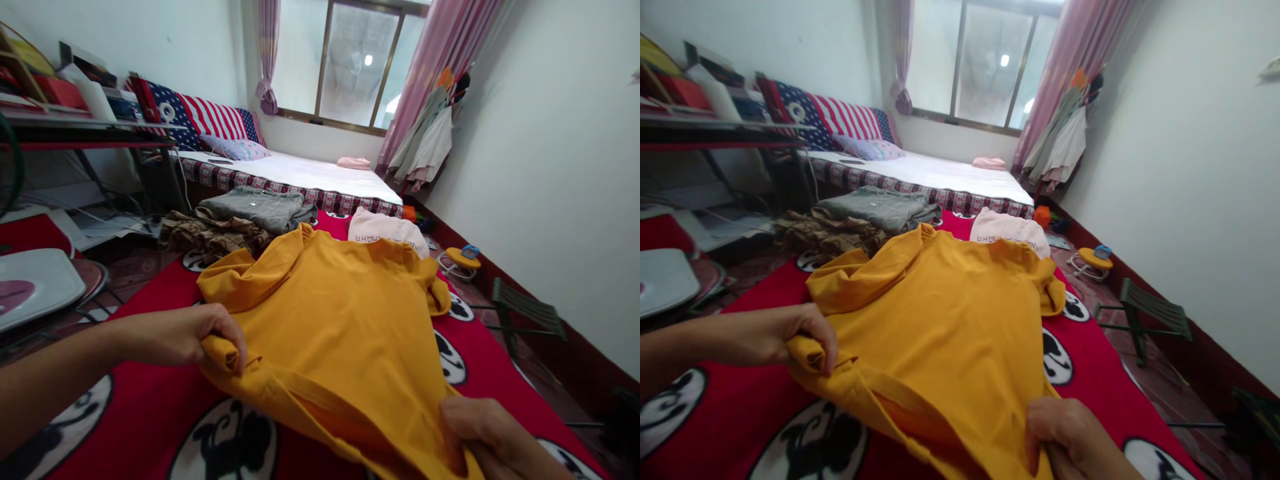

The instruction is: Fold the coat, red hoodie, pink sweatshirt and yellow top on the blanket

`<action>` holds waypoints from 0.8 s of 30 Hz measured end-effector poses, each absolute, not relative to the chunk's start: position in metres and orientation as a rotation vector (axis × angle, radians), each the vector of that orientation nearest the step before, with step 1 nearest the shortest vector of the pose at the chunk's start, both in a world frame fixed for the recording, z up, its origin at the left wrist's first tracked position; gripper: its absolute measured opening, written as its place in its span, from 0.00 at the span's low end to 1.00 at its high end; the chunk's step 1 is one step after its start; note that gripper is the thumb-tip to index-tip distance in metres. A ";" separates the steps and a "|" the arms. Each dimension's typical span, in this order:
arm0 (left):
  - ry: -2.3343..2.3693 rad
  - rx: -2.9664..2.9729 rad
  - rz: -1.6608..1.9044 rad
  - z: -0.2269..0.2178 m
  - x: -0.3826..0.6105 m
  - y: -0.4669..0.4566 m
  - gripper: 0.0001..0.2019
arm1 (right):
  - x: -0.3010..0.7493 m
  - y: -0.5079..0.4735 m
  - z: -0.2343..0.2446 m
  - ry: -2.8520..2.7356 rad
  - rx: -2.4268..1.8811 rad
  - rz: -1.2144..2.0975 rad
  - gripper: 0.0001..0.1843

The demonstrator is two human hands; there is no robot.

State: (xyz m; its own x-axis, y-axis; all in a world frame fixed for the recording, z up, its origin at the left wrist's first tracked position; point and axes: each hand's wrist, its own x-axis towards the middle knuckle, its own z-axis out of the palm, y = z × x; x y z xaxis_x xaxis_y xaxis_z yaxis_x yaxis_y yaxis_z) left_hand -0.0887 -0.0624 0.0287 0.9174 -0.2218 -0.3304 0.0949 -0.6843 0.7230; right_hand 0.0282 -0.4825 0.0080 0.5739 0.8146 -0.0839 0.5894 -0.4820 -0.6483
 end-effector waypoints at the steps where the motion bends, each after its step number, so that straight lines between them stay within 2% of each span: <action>1: -0.099 2.242 -0.594 0.027 -0.093 -0.063 0.10 | 0.026 -0.480 0.005 -1.117 -2.268 0.583 0.16; 3: -0.126 2.150 -0.778 0.022 -0.098 -0.059 0.15 | 0.025 -0.474 0.001 -1.127 -2.334 0.727 0.16; 5: -0.094 2.144 -0.760 0.015 -0.097 -0.045 0.17 | 0.031 -0.464 0.001 -1.158 -2.355 0.810 0.17; 8: 0.145 2.322 -0.349 -0.001 -0.087 -0.014 0.21 | 0.048 -0.436 0.001 -1.199 -2.279 0.689 0.15; 11: 0.351 2.564 0.203 -0.022 -0.076 0.011 0.36 | 0.068 -0.396 -0.013 -1.159 -2.165 0.478 0.13; 13: 0.317 2.645 0.323 -0.037 -0.070 0.019 0.40 | 0.078 -0.370 -0.031 -1.124 -2.125 0.337 0.13; 16: 0.281 2.633 0.288 -0.049 -0.064 0.021 0.25 | 0.087 -0.345 -0.058 -1.014 -2.119 0.146 0.10; 18: 0.343 2.563 0.249 -0.041 -0.061 0.023 0.19 | 0.089 -0.340 -0.070 -0.941 -2.105 0.076 0.10; 21: 0.539 2.522 0.237 -0.002 -0.049 0.031 0.17 | 0.088 -0.343 -0.075 -0.957 -2.066 0.044 0.09; 24: 0.679 2.580 0.452 0.057 -0.018 0.033 0.16 | 0.086 -0.348 -0.073 -0.984 -2.045 0.026 0.09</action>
